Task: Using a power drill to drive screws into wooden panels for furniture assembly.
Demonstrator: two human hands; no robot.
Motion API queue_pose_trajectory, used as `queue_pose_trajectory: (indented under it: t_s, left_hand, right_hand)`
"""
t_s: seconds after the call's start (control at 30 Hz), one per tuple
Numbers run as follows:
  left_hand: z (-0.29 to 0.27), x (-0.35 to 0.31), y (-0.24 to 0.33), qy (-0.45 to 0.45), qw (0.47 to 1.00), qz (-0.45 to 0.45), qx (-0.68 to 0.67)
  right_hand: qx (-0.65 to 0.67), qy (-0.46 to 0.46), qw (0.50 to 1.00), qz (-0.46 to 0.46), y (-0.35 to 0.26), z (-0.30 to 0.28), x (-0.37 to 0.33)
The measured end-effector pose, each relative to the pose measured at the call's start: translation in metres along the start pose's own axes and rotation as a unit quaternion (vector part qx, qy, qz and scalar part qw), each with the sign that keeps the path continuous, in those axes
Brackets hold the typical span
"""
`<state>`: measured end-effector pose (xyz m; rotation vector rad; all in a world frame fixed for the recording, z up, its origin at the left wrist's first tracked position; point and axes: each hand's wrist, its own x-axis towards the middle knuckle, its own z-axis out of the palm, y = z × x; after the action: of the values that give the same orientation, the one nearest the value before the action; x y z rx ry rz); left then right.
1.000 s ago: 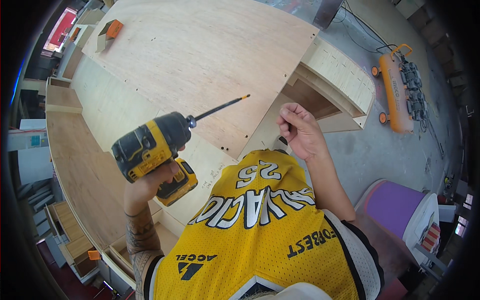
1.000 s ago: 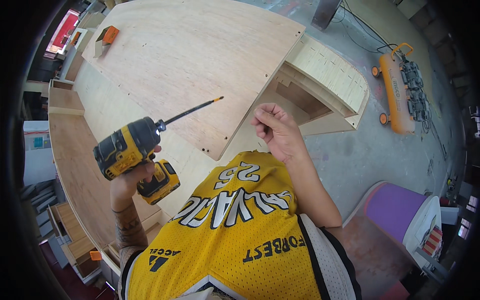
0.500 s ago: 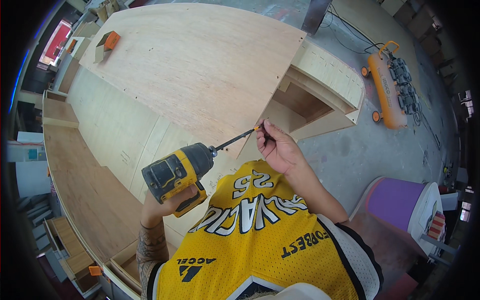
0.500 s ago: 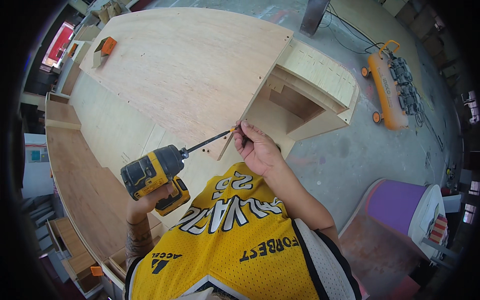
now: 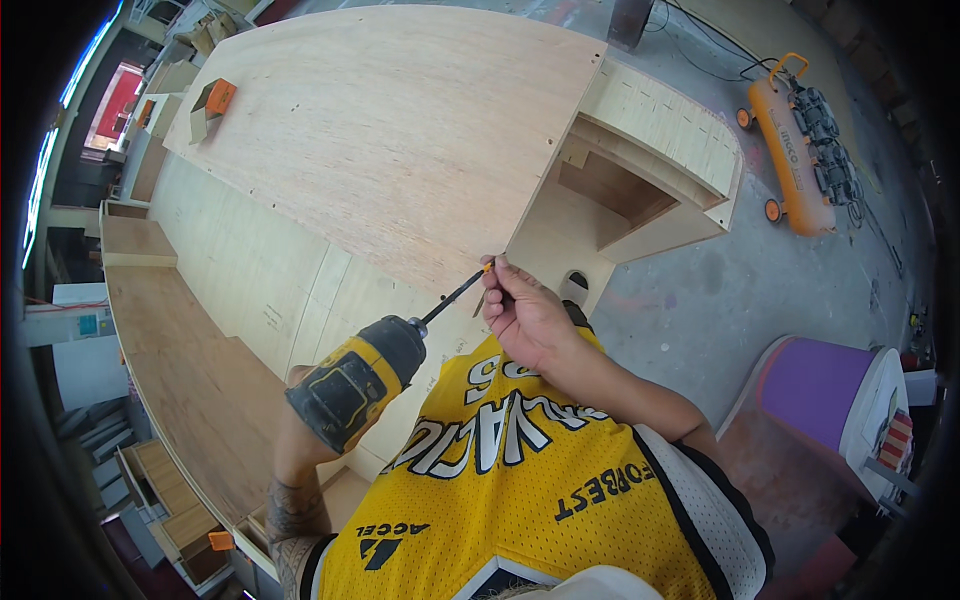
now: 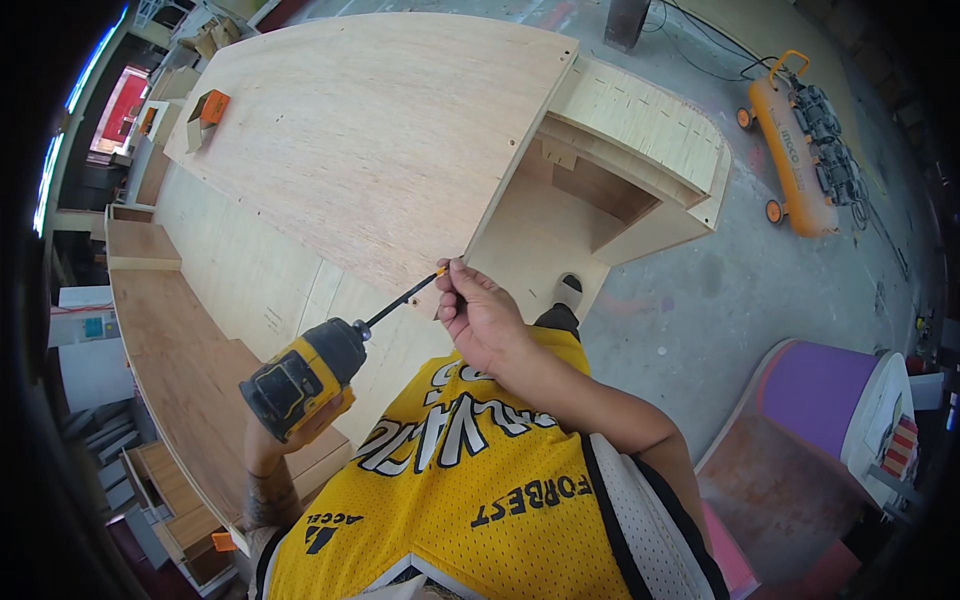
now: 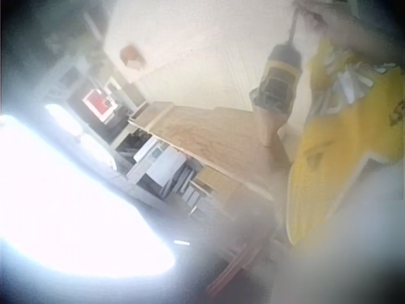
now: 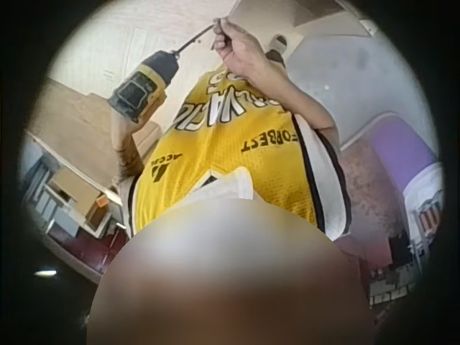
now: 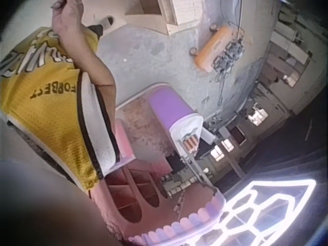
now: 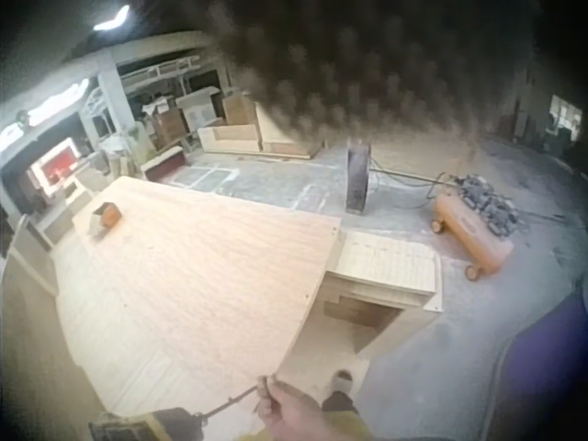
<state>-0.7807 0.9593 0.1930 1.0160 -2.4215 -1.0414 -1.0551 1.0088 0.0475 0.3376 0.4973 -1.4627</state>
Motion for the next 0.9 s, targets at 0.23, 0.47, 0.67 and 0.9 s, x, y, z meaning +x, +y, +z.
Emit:
queue_pose_trajectory:
  t_s: [0.23,0.47,0.67,0.9]
  left_hand:
    - [-0.044,0.025,0.049,-0.077,0.986,-0.122,0.081]
    - [-0.055,0.063,0.075,-0.137,0.976,-0.077,0.152]
    - [-0.06,0.081,0.083,-0.169,0.97,-0.081,0.158]
    - [-0.069,0.11,0.098,-0.189,0.948,-0.181,0.182]
  right_hand:
    - [-0.106,0.024,0.994,0.001,0.012,0.009,-0.003]
    - [-0.071,0.042,0.996,0.018,0.009,0.006,0.001]
    - [-0.061,0.04,0.997,0.031,0.006,0.003,0.003]
    - [-0.209,0.139,0.966,-0.056,-0.035,-0.02,0.017]
